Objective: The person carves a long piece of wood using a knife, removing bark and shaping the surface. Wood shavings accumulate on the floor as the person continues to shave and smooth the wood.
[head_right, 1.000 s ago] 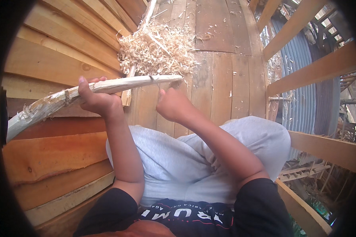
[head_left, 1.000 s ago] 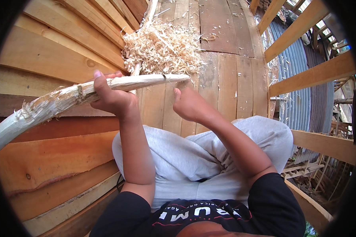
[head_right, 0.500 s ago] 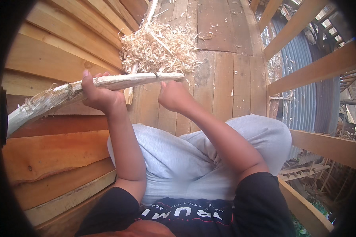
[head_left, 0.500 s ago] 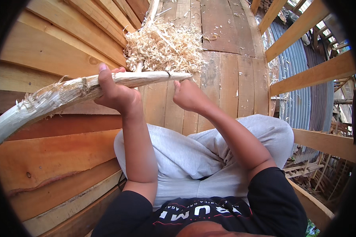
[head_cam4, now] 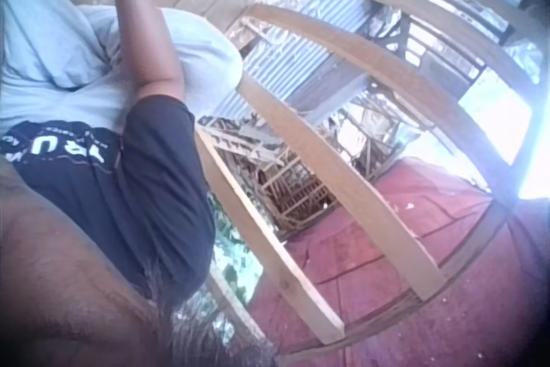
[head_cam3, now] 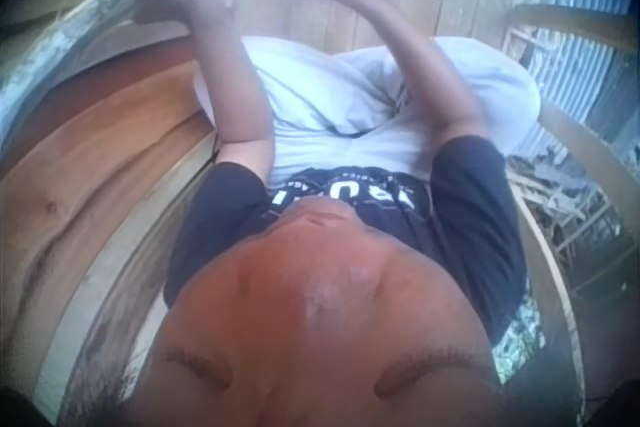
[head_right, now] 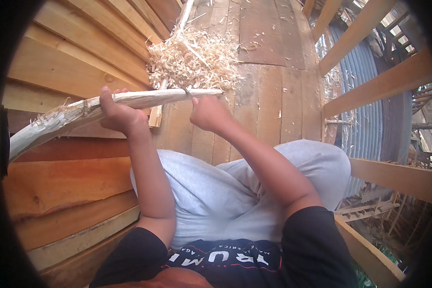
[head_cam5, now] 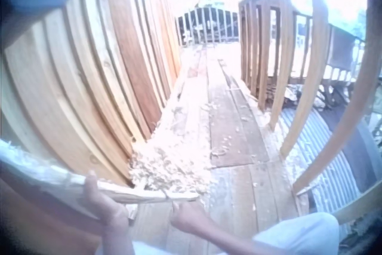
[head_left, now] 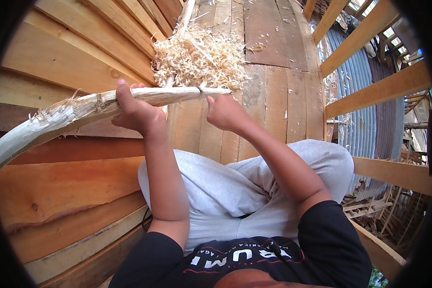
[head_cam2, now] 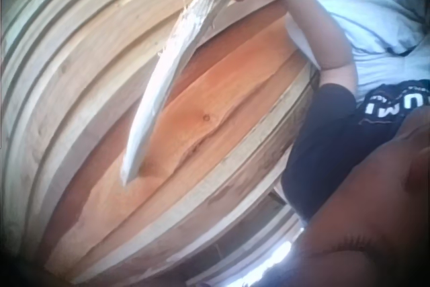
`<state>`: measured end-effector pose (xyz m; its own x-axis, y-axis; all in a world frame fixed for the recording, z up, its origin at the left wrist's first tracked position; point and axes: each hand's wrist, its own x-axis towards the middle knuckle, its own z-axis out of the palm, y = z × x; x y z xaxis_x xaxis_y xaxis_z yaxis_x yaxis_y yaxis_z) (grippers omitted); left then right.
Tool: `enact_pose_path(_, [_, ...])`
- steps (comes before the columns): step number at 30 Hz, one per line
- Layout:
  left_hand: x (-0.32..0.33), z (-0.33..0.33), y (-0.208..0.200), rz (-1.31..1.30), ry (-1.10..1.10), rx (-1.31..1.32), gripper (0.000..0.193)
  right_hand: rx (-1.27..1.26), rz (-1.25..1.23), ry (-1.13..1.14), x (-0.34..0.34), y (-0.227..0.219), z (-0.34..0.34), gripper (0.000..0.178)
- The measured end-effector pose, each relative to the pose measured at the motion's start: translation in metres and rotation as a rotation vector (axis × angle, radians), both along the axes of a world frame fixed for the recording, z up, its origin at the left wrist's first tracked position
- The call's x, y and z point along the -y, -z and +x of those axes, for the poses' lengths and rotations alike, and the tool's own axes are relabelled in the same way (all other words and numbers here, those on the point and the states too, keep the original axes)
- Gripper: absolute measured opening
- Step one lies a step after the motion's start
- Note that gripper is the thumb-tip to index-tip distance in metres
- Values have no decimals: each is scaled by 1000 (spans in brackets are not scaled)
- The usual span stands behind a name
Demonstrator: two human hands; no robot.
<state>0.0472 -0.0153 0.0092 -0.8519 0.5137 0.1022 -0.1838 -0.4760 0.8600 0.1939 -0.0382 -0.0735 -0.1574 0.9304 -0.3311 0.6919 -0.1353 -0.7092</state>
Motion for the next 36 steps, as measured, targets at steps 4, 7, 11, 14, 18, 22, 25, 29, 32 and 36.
enact_pose_path(4, [-5, -1, 8, 30, -37, -37, 30, 50, -3, 16, -2, 0, 1, 43])
enact_pose_path(7, [1, -8, 12, 42, 29, -69, 28, 93, -43, -18, 9, -2, 5, 43])
enact_pose_path(11, [7, -11, 12, 80, 71, -67, 27, 114, -52, -41, 11, -8, 7, 43])
enact_pose_path(14, [-1, -11, 13, 100, 54, -22, 33, 109, -40, -28, -7, -12, -1, 41])
enact_pose_path(18, [-2, -3, 8, 52, -14, 7, 39, 82, -62, -30, -14, -9, 1, 40])
enact_pose_path(22, [7, -12, 14, 7, 42, -50, 35, 173, -77, -114, 12, -13, 12, 42])
enact_pose_path(25, [3, -18, 16, 68, 60, -35, 33, 136, -39, -69, 11, -13, 9, 46])
enact_pose_path(29, [4, -6, 11, 68, 64, -38, 32, 165, 52, 67, -19, 35, 9, 47])
enact_pose_path(32, [1, -10, 15, 95, 30, -21, 33, 178, 51, 31, -17, 48, 27, 49])
enact_pose_path(36, [5, -15, 17, 63, -7, -68, 27, 74, -130, -1, 8, 4, 21, 53])
